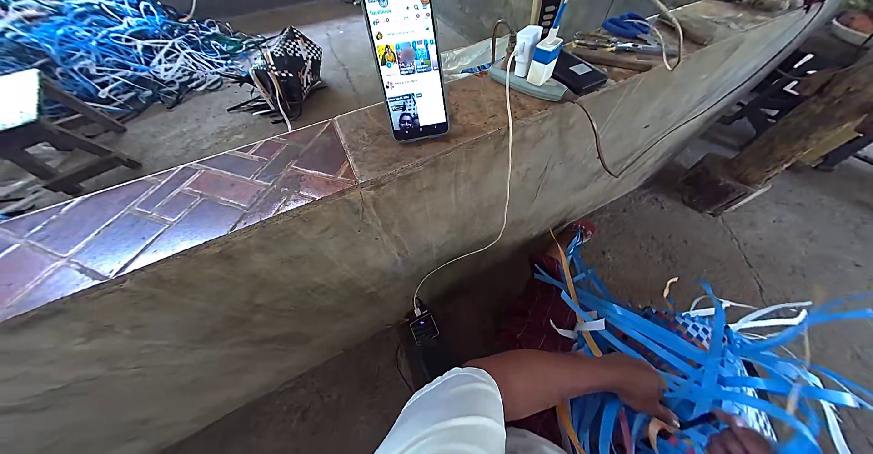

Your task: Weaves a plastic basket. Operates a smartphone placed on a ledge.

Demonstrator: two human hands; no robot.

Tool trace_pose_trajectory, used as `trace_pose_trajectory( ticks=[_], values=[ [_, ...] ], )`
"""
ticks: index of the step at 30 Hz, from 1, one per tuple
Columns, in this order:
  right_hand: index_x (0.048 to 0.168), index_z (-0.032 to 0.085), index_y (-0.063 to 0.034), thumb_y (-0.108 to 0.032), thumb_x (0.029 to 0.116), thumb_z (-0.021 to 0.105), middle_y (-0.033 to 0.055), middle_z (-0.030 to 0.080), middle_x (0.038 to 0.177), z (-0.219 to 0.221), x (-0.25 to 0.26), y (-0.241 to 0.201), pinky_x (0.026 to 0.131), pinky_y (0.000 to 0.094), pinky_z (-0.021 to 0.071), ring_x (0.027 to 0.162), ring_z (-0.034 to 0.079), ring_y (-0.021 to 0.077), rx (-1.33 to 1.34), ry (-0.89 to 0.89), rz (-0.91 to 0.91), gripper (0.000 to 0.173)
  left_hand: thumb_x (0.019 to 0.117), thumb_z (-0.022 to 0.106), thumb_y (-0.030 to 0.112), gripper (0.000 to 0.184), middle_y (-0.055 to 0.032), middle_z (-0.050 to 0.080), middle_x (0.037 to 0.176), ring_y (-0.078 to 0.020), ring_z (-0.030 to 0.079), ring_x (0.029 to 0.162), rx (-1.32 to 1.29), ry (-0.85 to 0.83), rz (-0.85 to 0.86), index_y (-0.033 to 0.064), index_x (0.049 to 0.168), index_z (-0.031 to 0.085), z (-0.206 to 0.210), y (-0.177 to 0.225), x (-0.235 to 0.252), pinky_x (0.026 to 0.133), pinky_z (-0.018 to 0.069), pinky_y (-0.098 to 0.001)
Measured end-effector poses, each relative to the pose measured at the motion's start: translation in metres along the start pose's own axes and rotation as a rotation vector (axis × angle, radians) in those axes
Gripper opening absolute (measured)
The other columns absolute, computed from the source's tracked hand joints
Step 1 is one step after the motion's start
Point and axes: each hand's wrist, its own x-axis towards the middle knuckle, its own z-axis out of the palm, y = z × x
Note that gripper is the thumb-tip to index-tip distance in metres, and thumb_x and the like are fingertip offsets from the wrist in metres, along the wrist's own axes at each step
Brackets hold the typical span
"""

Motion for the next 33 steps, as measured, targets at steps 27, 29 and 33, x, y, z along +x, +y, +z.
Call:
trace_pose_trajectory(
  ticks=[27, 29, 33],
  values=[
    [0.109, 0.068, 0.0069, -0.018, 0.1036, 0.056, 0.0168, 0.064, 0.117, -0.014, -0.006, 0.053, 0.091, 0.0322, 0.052, 0.101, 0.062, 0.0149, -0.248, 0.182, -0.084, 0.028, 0.1095, 0.047, 0.028, 0.037, -0.0239, 0.067, 0.127, -0.0416, 0.062, 0.121, 0.169, -0.094, -0.211, 0.0061, 0.13, 0.068, 0.0, 0.045, 0.037, 0.102, 0.0465, -0.0627],
    [0.112, 0.067, 0.0059, -0.018, 0.1075, 0.051, 0.0112, 0.07, 0.104, -0.013, -0.018, 0.04, 0.082, 0.0291, 0.0566, 0.091, 0.068, 0.0107, -0.157, 0.198, -0.101, 0.029, 0.1081, 0.049, 0.027, 0.033, -0.0226, 0.07, 0.121, -0.0422, 0.064, 0.118, 0.227, -0.095, -0.2, 0.0073, 0.125, 0.071, 0.005, 0.039, 0.045, 0.097, 0.048, -0.0646],
    [0.12, 0.065, 0.006, -0.017, 0.1038, 0.058, 0.0158, 0.067, 0.115, -0.023, -0.029, 0.035, 0.086, 0.0321, 0.0574, 0.1, 0.067, 0.0155, -0.203, 0.23, -0.063, 0.029, 0.107, 0.051, 0.028, 0.031, -0.0193, 0.072, 0.116, -0.0394, 0.066, 0.115, 0.228, -0.032, -0.22, 0.0082, 0.117, 0.074, 0.009, 0.026, 0.052, 0.094, 0.0493, -0.0633]
  ],
)
